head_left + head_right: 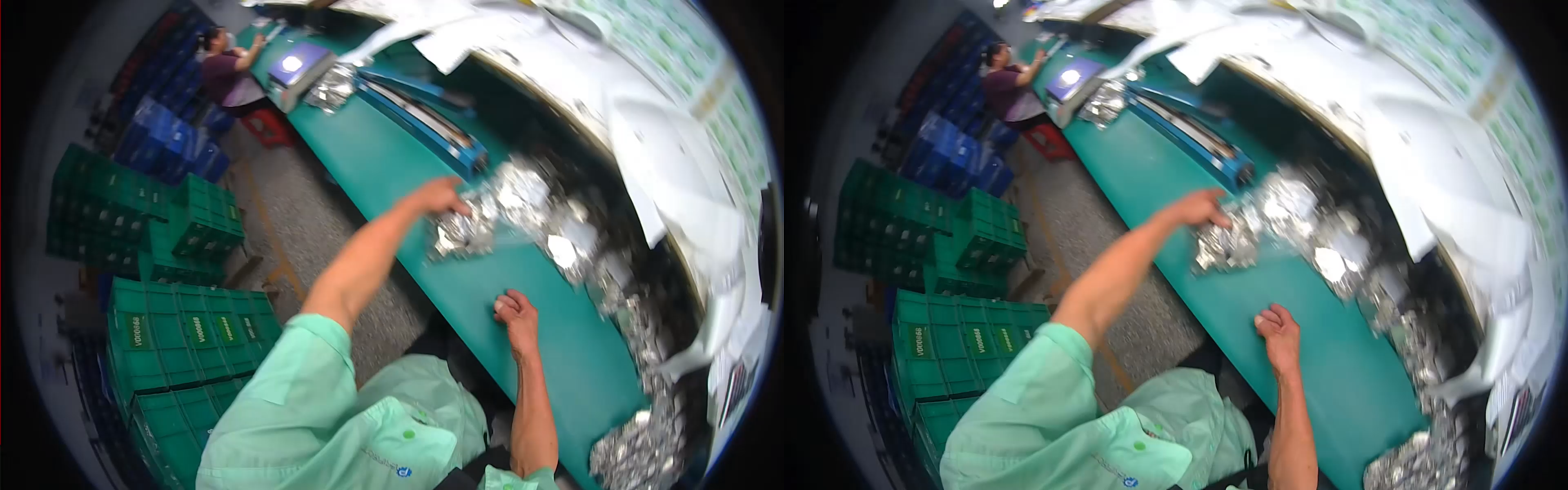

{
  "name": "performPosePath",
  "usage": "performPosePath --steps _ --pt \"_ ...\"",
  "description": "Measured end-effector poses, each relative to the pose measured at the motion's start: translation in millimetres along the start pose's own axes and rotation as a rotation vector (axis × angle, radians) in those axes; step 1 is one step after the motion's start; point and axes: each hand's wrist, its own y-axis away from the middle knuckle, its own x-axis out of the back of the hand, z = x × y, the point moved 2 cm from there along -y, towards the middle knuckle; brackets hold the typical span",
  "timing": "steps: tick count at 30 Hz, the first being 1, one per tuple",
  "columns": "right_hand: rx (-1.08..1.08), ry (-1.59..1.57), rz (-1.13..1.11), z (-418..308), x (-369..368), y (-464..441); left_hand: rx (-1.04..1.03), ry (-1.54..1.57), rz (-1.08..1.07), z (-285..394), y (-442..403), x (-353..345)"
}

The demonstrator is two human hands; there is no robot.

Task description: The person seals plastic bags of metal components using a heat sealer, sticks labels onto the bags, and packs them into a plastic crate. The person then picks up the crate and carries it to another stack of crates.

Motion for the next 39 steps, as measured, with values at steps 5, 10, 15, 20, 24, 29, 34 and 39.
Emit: performPosePath --steps 5,10,15,20,24,29,34,39 --pt "-0.112 -0.218 0.016 -28.5 -62.1 -68.8 0.016 0.028 -0.164 -6.2 20.9 -23.0" --pt "-0.064 -0.116 0.122 -23.4 -46.2 -33.5 -0.179 0.339 -0.141 14.3 86.0 -75.5" --pt "0.041 0.060 0.238 5.1 20.0 34.8 0.101 0.696 -0.264 45.7 114.4 -181.0" --pt "-0.017 -0.076 0.667 33.3 154.3 132.4 -0.081 0.488 -0.483 146.5 126.2 -323.9" --pt "0.040 -0.098 0.941 78.2 261.8 180.8 -0.128 0.341 -0.620 200.0 127.0 -422.2" --pt "-0.021 0.287 1.141 88.9 357.9 216.5 -0.248 -0.122 -0.494 257.8 159.7 -489.3" --pt "-0.025 0.787 1.033 78.2 336.0 224.7 -0.297 -0.051 -0.373 228.2 182.9 -511.0" --pt "0.172 1.254 0.939 70.3 314.5 207.7 -0.331 -0.175 -0.361 191.0 200.5 -462.9"
